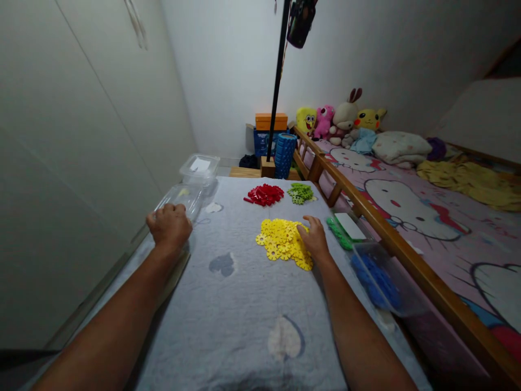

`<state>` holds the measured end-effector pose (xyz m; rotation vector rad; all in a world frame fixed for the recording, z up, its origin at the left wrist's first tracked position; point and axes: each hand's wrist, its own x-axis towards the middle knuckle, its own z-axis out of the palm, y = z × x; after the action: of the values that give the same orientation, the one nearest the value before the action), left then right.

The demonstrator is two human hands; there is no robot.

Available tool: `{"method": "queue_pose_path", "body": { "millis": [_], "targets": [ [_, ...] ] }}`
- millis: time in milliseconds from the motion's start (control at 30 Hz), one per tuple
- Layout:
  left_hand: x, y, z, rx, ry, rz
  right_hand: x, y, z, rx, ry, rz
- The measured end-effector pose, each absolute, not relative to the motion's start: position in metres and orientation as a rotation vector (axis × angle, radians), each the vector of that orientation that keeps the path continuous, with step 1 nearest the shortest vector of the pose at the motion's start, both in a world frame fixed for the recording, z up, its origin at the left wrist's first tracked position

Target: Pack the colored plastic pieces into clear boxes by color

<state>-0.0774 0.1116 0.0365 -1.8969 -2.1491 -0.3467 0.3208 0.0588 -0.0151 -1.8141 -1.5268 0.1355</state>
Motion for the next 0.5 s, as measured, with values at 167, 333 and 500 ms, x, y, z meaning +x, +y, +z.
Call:
{"method": "queue_pose_path", "body": {
  "millis": [167,333,500],
  "targets": [
    [-0.078,0.109,0.038,-1.967,-2.070,-0.301,0.323,0.056,-0.029,-1.822,-1.398,0.191],
    [-0.052,0.085,0.036,-2.078,-1.890,-0.306,0.324,0.057,-0.036,-1.839,-1.333,0.263],
    [-0.008,0.043,0.036,-2.299,-1.656,-0.441,0.323,0.057,-0.038,-1.849,-1.336,0.258]
  ]
}}
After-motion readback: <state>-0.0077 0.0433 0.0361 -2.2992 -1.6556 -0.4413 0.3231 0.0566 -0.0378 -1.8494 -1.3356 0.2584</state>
